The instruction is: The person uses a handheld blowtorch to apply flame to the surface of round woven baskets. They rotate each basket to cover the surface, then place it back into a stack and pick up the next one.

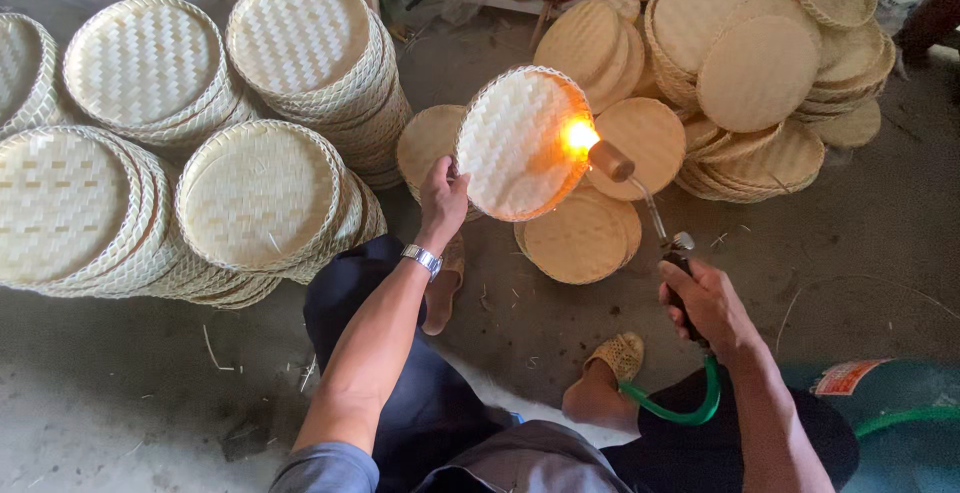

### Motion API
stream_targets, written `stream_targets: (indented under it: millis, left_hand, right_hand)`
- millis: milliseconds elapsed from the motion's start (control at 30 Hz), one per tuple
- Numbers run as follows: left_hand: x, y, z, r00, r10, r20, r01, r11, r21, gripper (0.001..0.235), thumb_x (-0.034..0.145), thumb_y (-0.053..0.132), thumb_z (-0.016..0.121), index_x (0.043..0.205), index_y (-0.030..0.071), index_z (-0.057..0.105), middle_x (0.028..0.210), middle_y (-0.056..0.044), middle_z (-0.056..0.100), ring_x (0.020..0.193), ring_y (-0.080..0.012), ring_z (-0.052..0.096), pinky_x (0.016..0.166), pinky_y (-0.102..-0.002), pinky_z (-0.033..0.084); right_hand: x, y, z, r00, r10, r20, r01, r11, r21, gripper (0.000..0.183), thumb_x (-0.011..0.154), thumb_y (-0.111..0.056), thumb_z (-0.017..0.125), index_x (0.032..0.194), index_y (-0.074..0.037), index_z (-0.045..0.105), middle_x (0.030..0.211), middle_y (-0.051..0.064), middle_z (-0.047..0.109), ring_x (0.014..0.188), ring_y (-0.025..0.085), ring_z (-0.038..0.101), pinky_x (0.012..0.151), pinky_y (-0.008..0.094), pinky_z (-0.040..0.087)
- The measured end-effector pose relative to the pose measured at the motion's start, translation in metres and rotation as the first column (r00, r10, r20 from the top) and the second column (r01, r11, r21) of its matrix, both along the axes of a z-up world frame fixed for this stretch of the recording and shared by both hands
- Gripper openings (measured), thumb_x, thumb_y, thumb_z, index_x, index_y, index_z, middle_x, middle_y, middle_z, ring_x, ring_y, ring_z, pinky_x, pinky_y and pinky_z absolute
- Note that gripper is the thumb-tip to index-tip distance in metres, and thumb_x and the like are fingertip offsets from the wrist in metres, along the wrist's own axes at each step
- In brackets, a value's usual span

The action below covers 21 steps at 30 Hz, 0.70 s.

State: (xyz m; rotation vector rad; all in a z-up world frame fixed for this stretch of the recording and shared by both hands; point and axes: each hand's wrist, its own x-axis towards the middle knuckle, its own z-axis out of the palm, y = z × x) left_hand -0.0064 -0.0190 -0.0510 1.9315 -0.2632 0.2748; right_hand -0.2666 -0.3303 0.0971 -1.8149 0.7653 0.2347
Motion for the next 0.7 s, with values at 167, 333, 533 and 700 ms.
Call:
stream_targets:
  millis: [167,333,533,700]
  left_hand:
    - [0.006,-0.002,0.001,0.995,-0.026,0.093,0.020,0.998,0.066,0.029,0.088,0.006,0.072,0.115,0.000,0.062,0.095,-0.015,0.068,0.083,-0.0276,0.067,0.075,-0.040,0.053]
    - [-0.001,-0.001,0.001,0.999,-0.037,0.000,0.037,0.998,0.059,0.029,0.088,0.007,0.072,0.115,0.001,0.063,0.096,-0.014,0.069,0.082,-0.0276,0.068,0.075,-0.040,0.054]
    - [-0.003,-0.003,0.003,0.997,-0.068,0.040,0.066,0.997,0.047,0.030,0.088,0.007,0.072,0.116,0.000,0.063,0.096,-0.014,0.069,0.083,-0.0284,0.067,0.076,-0.040,0.054]
    - [-0.005,-0.010,0.004,0.995,-0.097,0.030,0.093,0.989,0.112,0.029,0.088,0.008,0.072,0.114,-0.001,0.063,0.093,-0.015,0.068,0.083,-0.0289,0.067,0.077,-0.040,0.054]
  right_hand:
    - [-0.001,-0.006,-0.002,0.999,0.019,-0.038,-0.019,1.000,0.006,0.043,0.102,-0.037,0.057,0.079,-0.001,0.060,0.054,0.004,0.050,0.043,0.015,0.046,0.042,0.033,0.039]
    - [0.002,-0.011,-0.013,0.997,-0.026,0.074,0.017,0.992,0.122,0.038,0.102,-0.033,0.057,0.082,-0.001,0.059,0.059,0.002,0.052,0.046,0.011,0.047,0.041,0.031,0.039]
    - [0.009,-0.011,-0.007,0.998,-0.026,0.053,0.023,0.997,0.069,0.039,0.102,-0.033,0.058,0.082,0.000,0.059,0.060,0.006,0.051,0.045,0.014,0.046,0.039,0.032,0.039]
    - [0.023,0.004,0.005,0.989,0.014,0.147,-0.022,0.998,0.053,0.037,0.101,-0.034,0.058,0.083,-0.001,0.060,0.061,0.002,0.053,0.047,0.010,0.049,0.040,0.030,0.041]
